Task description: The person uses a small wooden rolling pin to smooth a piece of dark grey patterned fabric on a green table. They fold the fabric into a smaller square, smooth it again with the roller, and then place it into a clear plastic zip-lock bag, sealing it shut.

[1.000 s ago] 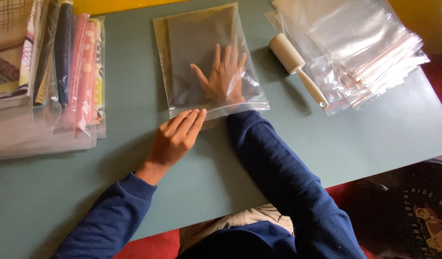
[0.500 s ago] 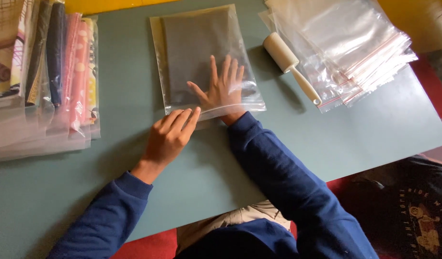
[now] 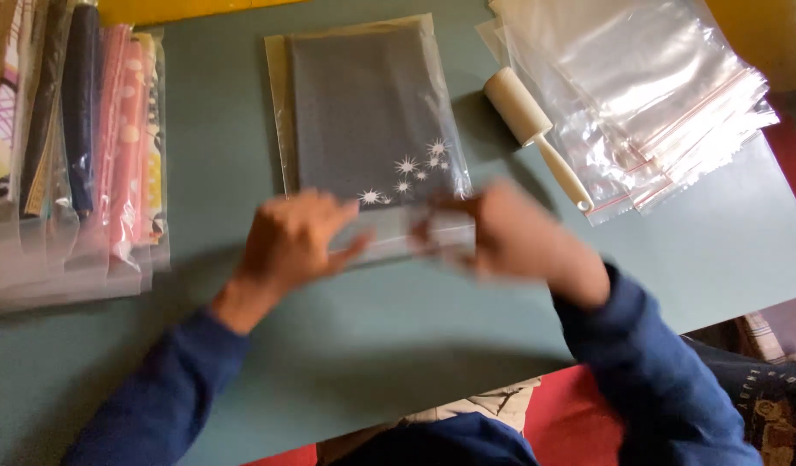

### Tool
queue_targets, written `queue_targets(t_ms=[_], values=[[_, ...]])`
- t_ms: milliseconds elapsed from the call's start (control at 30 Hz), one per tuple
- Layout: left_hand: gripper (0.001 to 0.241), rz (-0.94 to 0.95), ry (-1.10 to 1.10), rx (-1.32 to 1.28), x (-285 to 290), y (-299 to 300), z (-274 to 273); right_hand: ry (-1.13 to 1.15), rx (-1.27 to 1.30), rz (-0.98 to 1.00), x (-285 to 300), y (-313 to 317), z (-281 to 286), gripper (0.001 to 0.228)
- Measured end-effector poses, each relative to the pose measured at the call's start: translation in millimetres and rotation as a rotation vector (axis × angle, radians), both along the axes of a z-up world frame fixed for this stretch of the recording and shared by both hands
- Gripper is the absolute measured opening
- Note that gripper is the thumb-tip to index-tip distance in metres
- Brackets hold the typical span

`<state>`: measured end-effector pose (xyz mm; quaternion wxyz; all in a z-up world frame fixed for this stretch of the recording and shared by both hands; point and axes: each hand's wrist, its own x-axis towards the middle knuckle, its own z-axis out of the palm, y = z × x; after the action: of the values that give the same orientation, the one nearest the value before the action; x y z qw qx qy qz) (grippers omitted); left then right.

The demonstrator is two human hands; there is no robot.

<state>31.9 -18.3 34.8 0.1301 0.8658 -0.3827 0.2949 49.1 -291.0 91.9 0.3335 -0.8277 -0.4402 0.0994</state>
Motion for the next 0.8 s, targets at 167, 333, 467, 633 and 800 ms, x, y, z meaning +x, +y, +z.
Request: queue_targets(t_ms=[167,333,467,633,800], values=[[0.045,0.356,0.132,0.072,148,-17,-19,-0.269,0.424,-0.504,154,61,-46,0.047],[0.066,0.608,0.348,0.0,206,-19,-44,-0.555,-0.147,-0.748,206,103,-102,0.059],[0.065,0.644,0.35,0.066,196,-19,-52,-0.547,-0.24,-0.804,203,96,-130,0.062],[0.064,0.617,0.456,0.05,206,-16,-58,-0.481,-0.257,-0.809,212,96,-141,0.06],[0.065,0.629,0.52,0.101,209,-18,-52,-0.521,-0.274,-0.827,218,97,-149,0.059]])
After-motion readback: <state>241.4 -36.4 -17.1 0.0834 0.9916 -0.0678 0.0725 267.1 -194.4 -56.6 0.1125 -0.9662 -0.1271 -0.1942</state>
